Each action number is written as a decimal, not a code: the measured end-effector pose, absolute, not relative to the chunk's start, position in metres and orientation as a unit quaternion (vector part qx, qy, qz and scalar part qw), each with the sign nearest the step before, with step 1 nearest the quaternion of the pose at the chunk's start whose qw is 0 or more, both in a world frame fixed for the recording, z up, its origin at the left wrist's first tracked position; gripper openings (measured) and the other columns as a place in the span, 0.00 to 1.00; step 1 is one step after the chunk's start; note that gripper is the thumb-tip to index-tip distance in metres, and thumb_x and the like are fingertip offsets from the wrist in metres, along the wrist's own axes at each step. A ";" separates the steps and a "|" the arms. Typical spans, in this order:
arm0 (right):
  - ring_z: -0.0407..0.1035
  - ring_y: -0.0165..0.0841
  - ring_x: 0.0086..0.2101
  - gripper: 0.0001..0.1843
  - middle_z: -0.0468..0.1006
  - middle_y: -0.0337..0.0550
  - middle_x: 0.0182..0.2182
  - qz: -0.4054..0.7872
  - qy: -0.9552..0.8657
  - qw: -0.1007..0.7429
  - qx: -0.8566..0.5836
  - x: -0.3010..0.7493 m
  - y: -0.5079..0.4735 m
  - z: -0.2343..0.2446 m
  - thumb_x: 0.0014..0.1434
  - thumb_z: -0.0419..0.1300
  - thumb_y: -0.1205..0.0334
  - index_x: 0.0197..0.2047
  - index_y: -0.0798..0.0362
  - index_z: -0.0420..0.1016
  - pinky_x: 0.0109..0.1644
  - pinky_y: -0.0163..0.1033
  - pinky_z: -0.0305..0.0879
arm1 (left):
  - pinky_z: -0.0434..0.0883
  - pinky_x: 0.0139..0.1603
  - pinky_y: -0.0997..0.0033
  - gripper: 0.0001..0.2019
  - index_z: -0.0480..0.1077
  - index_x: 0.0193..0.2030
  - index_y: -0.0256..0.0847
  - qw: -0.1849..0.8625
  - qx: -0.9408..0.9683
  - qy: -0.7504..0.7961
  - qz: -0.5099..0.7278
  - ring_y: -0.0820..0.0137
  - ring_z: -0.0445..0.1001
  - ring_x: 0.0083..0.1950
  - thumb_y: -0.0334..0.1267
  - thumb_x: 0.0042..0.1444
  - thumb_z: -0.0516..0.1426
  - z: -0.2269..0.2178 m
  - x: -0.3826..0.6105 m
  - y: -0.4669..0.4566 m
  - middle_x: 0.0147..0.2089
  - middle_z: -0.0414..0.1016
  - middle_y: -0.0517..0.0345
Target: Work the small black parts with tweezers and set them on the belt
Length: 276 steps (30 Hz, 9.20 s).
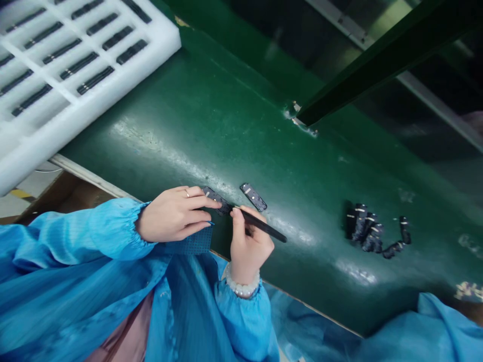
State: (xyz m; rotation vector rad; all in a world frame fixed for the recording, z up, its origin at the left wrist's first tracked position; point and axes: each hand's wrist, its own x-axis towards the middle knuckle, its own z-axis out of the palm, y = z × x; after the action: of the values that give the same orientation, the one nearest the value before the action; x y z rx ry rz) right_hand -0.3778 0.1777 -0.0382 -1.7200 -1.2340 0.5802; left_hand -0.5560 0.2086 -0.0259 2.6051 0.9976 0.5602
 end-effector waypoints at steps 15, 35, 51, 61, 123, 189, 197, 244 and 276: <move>0.76 0.29 0.30 0.05 0.81 0.38 0.30 0.066 -0.659 0.417 -0.622 -0.382 0.172 -0.034 0.55 0.64 0.67 0.37 0.53 0.76 0.37 0.32 0.73 | 0.63 0.37 0.67 0.12 0.76 0.32 0.41 0.143 0.906 0.345 0.196 0.68 0.68 0.45 0.38 0.61 0.53 -0.025 -0.556 0.209 0.52 0.73 0.62; 0.77 0.31 0.35 0.09 0.82 0.40 0.35 0.131 -0.657 0.424 -0.610 -0.377 0.166 -0.035 0.55 0.63 0.68 0.40 0.51 0.76 0.43 0.38 0.75 | 0.62 0.36 0.66 0.11 0.75 0.31 0.42 0.141 0.905 0.348 0.200 0.69 0.68 0.45 0.38 0.60 0.54 -0.025 -0.556 0.208 0.51 0.74 0.64; 0.77 0.32 0.34 0.09 0.82 0.40 0.35 0.107 -0.667 0.417 -0.608 -0.377 0.167 -0.034 0.54 0.63 0.68 0.41 0.51 0.76 0.41 0.37 0.75 | 0.63 0.36 0.67 0.11 0.76 0.31 0.42 0.138 0.905 0.349 0.201 0.69 0.68 0.45 0.39 0.60 0.54 -0.025 -0.555 0.208 0.51 0.74 0.65; 0.77 0.31 0.35 0.09 0.82 0.38 0.35 0.073 -0.681 0.394 -0.612 -0.382 0.165 -0.032 0.55 0.63 0.69 0.41 0.50 0.75 0.42 0.35 0.74 | 0.62 0.37 0.66 0.10 0.75 0.32 0.41 0.137 0.903 0.351 0.205 0.67 0.68 0.45 0.38 0.60 0.54 -0.025 -0.554 0.207 0.52 0.74 0.65; 0.77 0.35 0.41 0.14 0.81 0.28 0.35 0.168 -0.718 0.380 -0.559 -0.149 0.198 0.030 0.58 0.54 0.73 0.35 0.48 0.79 0.25 0.29 0.75 | 0.65 0.49 0.62 0.12 0.77 0.32 0.40 0.112 0.889 0.369 0.248 0.62 0.67 0.56 0.36 0.61 0.53 -0.029 -0.550 0.201 0.50 0.76 0.62; 0.78 0.31 0.32 0.09 0.82 0.37 0.34 0.023 -0.704 0.382 -0.598 -0.380 0.168 -0.034 0.52 0.66 0.71 0.38 0.52 0.76 0.40 0.33 0.75 | 0.64 0.49 0.63 0.12 0.77 0.31 0.39 0.112 0.886 0.374 0.250 0.62 0.67 0.56 0.36 0.61 0.54 -0.029 -0.550 0.200 0.50 0.76 0.64; 0.78 0.30 0.34 0.12 0.82 0.39 0.35 0.068 -0.681 0.420 -0.597 -0.379 0.168 -0.034 0.51 0.66 0.72 0.40 0.53 0.76 0.42 0.32 0.74 | 0.64 0.49 0.63 0.11 0.77 0.31 0.40 0.113 0.886 0.372 0.251 0.62 0.67 0.56 0.36 0.60 0.54 -0.029 -0.551 0.201 0.50 0.76 0.64; 0.79 0.33 0.34 0.11 0.83 0.39 0.35 0.040 -0.721 0.393 -0.569 -0.372 0.173 -0.034 0.51 0.67 0.70 0.39 0.52 0.76 0.41 0.35 0.77 | 0.64 0.49 0.63 0.11 0.77 0.33 0.40 0.110 0.885 0.374 0.255 0.63 0.67 0.56 0.36 0.61 0.54 -0.030 -0.552 0.201 0.50 0.76 0.62; 0.77 0.30 0.33 0.05 0.81 0.39 0.33 0.202 -0.661 0.367 -0.623 -0.361 0.188 -0.023 0.55 0.63 0.63 0.38 0.51 0.77 0.41 0.35 0.75 | 0.64 0.51 0.62 0.12 0.77 0.34 0.39 0.126 0.890 0.373 0.229 0.62 0.66 0.57 0.37 0.62 0.53 -0.028 -0.552 0.201 0.52 0.75 0.64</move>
State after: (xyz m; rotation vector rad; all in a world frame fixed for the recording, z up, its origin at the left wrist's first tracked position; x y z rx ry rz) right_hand -0.3607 0.1884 -0.0232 -1.6009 -1.6974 0.5184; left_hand -0.5522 0.2014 -0.0278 2.5931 1.0856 0.6680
